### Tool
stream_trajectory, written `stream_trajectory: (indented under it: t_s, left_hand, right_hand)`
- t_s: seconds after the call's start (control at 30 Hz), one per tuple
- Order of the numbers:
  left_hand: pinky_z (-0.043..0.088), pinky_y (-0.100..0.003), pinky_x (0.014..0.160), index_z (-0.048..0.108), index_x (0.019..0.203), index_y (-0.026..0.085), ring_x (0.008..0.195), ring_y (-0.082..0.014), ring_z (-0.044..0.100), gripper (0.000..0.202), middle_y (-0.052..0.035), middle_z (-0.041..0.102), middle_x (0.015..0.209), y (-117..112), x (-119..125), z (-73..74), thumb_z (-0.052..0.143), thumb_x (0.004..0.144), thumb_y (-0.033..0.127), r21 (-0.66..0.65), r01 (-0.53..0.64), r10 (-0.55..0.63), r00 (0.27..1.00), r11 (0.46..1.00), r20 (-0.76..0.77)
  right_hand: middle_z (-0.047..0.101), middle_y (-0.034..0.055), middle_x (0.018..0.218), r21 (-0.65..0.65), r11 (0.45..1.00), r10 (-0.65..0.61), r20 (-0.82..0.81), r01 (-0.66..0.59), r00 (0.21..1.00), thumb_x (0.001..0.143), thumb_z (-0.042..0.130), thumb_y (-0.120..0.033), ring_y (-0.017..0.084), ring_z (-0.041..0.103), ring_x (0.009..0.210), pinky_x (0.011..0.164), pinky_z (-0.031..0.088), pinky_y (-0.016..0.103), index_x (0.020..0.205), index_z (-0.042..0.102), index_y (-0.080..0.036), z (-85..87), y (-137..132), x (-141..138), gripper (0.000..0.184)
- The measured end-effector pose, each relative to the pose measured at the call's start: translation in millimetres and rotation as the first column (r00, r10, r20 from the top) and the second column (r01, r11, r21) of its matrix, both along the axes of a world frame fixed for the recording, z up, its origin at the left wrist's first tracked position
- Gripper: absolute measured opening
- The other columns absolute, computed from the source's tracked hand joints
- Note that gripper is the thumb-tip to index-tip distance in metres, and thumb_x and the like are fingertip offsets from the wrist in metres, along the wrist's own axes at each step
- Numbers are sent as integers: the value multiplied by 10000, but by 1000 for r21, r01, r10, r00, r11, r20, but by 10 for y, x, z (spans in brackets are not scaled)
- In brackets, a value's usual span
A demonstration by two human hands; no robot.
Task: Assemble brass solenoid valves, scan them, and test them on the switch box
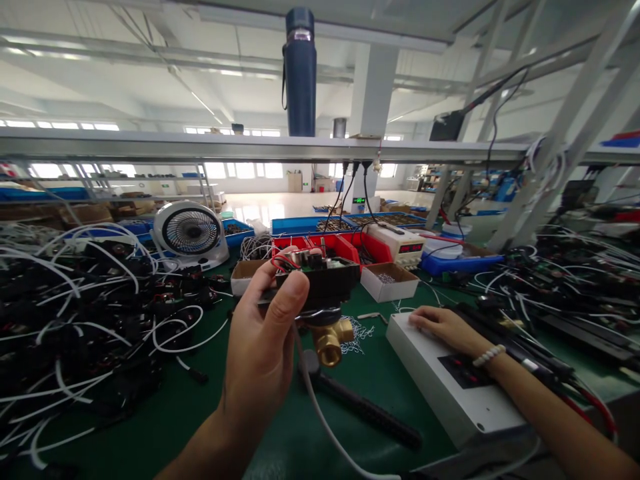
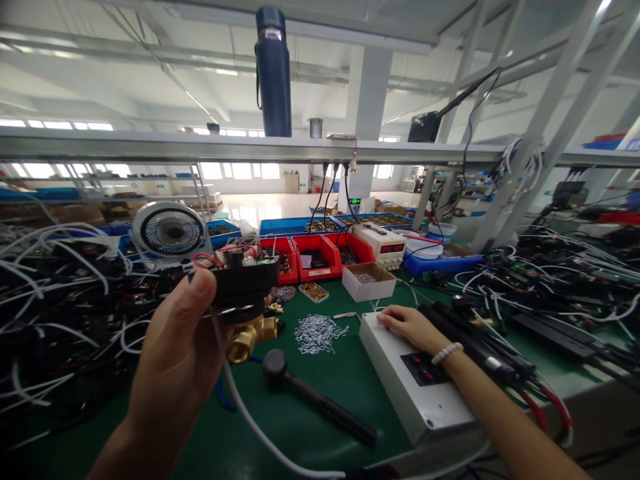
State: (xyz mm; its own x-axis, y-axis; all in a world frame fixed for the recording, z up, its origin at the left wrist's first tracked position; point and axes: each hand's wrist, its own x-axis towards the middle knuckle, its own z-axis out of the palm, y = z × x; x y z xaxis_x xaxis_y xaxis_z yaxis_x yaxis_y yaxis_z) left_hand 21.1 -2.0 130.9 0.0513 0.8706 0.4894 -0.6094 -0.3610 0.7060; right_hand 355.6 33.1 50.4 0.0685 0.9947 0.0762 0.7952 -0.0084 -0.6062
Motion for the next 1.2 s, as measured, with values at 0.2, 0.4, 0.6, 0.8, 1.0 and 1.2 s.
stream_trajectory:
  t_s: [0.2,0.4,0.6,0.8,1.0,1.2]
  left_hand:
    - [558,-306,860,596,1200,174,1022,-224,655,374,-83,674,1103,1,4,5,649,875,352,2,6,-6,1000,1000,4]
    - [570,-313,824,556,1247,192,1018,-241,660,419,-88,675,1113,-19,6,6,650,869,346,-4,3,-3,1000,1000,9]
    - [573,-315,821,543,1262,186,1018,-242,659,435,-96,670,1114,-16,4,8,647,870,343,-2,26,-26,1000,1000,9]
    - [576,-311,811,579,1204,173,1005,-248,664,378,-100,666,1112,-15,-2,3,643,872,342,10,16,-16,1000,1000,0]
    - [573,-317,826,540,1264,184,1034,-250,655,445,-96,665,1133,-21,-1,12,653,865,346,-9,21,-21,1000,1000,10]
    - [569,-323,832,565,1235,199,1028,-253,658,420,-85,675,1118,-36,-2,10,657,858,359,-13,14,-14,1000,1000,-2]
  right_hand:
    - [657,50,711,-1,1000,6,-10,-6,1000,647,499,-819,243,601,722,710,455,330,737,674,-200,31,-18,-30,649]
    - [665,45,715,1,1000,2,-13,-2,1000,632,512,-827,243,604,721,717,457,334,739,674,-208,16,-10,-14,648]
    - [661,45,723,-12,1000,10,-19,-10,1000,649,506,-811,237,606,734,724,462,328,751,673,-196,0,3,14,645]
    - [661,50,731,-20,1000,14,-13,-14,1000,668,506,-790,239,604,730,726,465,338,770,679,-189,-1,6,20,634]
    - [650,45,710,-11,1000,13,-5,-14,1000,672,510,-779,236,595,711,708,460,336,754,681,-198,1,-1,18,611]
    - [643,41,701,-14,1000,12,-2,-12,1000,681,505,-771,232,587,697,695,455,331,731,671,-206,-1,-4,18,591]
